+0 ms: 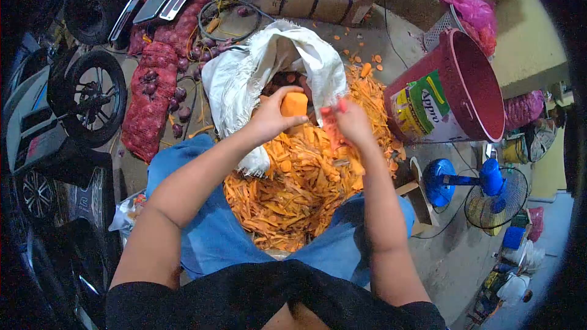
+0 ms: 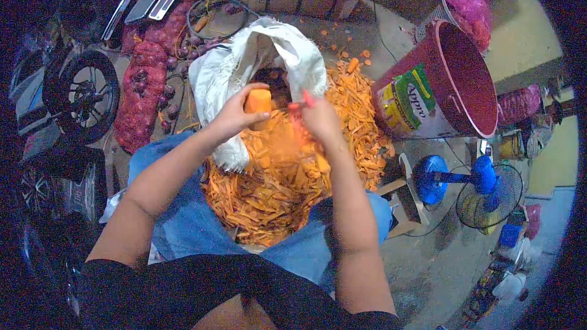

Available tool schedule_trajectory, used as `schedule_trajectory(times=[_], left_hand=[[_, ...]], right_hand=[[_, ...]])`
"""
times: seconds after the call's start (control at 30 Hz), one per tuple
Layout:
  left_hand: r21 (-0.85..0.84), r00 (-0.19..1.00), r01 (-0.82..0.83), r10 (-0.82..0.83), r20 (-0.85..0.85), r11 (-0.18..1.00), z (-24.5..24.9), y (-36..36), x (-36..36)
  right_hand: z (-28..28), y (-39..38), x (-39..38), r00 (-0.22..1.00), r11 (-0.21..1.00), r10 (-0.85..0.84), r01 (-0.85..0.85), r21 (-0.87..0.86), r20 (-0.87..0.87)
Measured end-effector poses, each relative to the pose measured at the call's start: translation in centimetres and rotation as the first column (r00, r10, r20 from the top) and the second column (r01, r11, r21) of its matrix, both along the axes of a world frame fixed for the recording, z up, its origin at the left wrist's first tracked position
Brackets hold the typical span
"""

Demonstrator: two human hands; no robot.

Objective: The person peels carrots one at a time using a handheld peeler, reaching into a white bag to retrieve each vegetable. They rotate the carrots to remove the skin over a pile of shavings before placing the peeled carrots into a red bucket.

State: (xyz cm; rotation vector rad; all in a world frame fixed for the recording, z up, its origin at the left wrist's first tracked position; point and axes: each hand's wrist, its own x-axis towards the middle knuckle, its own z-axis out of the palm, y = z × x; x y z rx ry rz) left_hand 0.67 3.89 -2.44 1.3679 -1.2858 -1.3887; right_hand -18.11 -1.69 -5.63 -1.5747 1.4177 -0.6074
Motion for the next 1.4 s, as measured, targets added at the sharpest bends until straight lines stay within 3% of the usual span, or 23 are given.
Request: schedule_trajectory(times=[0.03,0.1,0.17,0.2,0.23,0.27,0.3,0.33,0.37,0.43,0.5,0.53,0.57,0.6,0.63,0.7,0.77,0.9,0.93,1.03,1.17,1.23,1.4], left_hand=[[-0.228,0.992,0.035,-0.006,0.124,0.973,0.1,0.0,0.1],[-0.207,0.997,0.012,0.004,0.076,0.978,0.9,0.3,0.0],[-0.288,0.996,0.022,-0.047,-0.079,0.957,0.9,0.6,-0.5],[-0.272,0.98,0.042,-0.093,-0.178,0.961,0.8,0.9,-0.8],[-0.268,0.978,0.08,-0.128,-0.167,0.96,1.0,1.1,-1.1],[-0.366,0.992,0.123,-0.117,0.04,0.922,1.0,1.2,-1.2],[-0.449,0.967,0.185,-0.079,0.243,0.874,0.9,1.2,-1.1],[-0.448,0.967,0.184,-0.078,0.244,0.875,0.8,1.0,-0.9],[-0.394,0.974,0.16,-0.08,0.212,0.905,0.8,0.7,-0.6],[-0.34,0.979,0.141,-0.082,0.184,0.93,1.0,0.1,0.1],[-0.15,0.958,0.138,-0.093,0.272,0.979,1.4,0.0,0.7],[-0.268,0.909,0.194,-0.07,0.412,0.944,0.4,-0.1,0.8],[-0.267,0.909,0.191,-0.068,0.411,0.945,-0.2,-0.1,0.9],[-0.298,0.858,0.284,-0.103,0.504,0.911,-0.6,0.0,0.9],[-0.318,0.795,0.378,-0.129,0.592,0.869,-1.0,0.2,0.9],[-0.287,0.775,0.392,-0.145,0.615,0.874,-1.0,0.2,0.9],[-0.244,0.805,0.403,-0.215,0.553,0.882,-0.8,-0.1,1.1],[-0.233,0.912,0.184,-0.078,0.402,0.955,0.7,-0.6,1.5],[-0.249,0.884,0.204,-0.069,0.462,0.947,1.1,-0.7,1.7],[-0.248,0.907,0.119,-0.004,0.42,0.962,0.6,-1.1,1.5],[-0.279,0.912,0.139,-0.013,0.411,0.95,0.8,-1.0,1.0],[-0.288,0.912,0.121,0.008,0.411,0.95,0.9,-1.0,0.8],[-0.314,0.906,0.159,-0.012,0.423,0.936,1.1,-1.0,0.6]], right_hand=[[-2.4,0.0,-0.2,0.975,0.984,0.173,-0.178,-0.028,-0.139],[-9.4,0.0,0.5,0.96,0.949,0.252,-0.221,0.223,-0.121],[-6.5,3.1,3.2,0.93,0.807,-0.044,-0.182,0.562,0.364],[-6.6,4.3,3.8,0.907,0.897,0.066,-0.237,0.375,0.416],[-6.7,5.0,4.2,0.879,0.944,0.181,-0.281,0.173,0.441],[-6.0,5.2,4.6,0.88,0.945,0.179,-0.279,0.173,0.44],[-4.5,5.4,5.1,0.806,0.935,0.034,-0.235,0.266,0.591],[-3.0,5.4,5.4,0.698,0.908,-0.121,-0.209,0.362,0.706],[-1.4,5.4,5.4,0.697,0.908,-0.119,-0.211,0.362,0.707],[1.2,4.8,4.9,0.58,0.897,-0.305,-0.092,0.433,0.755],[0.2,3.7,4.1,0.58,0.861,-0.379,-0.063,0.504,0.721],[-0.1,3.4,3.6,0.794,0.939,-0.212,0.004,0.343,0.57],[-0.3,3.2,3.3,0.939,0.987,-0.068,0.015,0.159,0.336],[-1.0,2.9,3.2,0.986,0.997,-0.062,0.068,-0.03,0.155],[-1.4,3.0,3.0,0.986,0.997,-0.061,0.066,-0.028,0.153],[1.6,3.8,3.1,0.988,0.949,0.009,-0.057,-0.31,-0.154],[3.4,4.1,3.0,0.986,0.969,0.038,-0.076,-0.236,-0.162],[4.4,4.2,2.6,0.96,0.958,0.053,-0.127,-0.259,-0.274],[4.5,4.3,2.5,0.948,0.951,0.095,-0.176,-0.254,-0.303],[4.1,4.7,2.5,0.922,0.939,0.103,-0.214,-0.268,-0.373],[3.3,4.6,2.2,0.923,0.925,0.127,-0.242,-0.292,-0.363],[3.5,4.6,2.1,0.922,0.945,0.17,-0.252,-0.206,-0.348],[3.5,4.8,2.0,0.935,0.952,0.131,-0.212,-0.221,-0.331]])
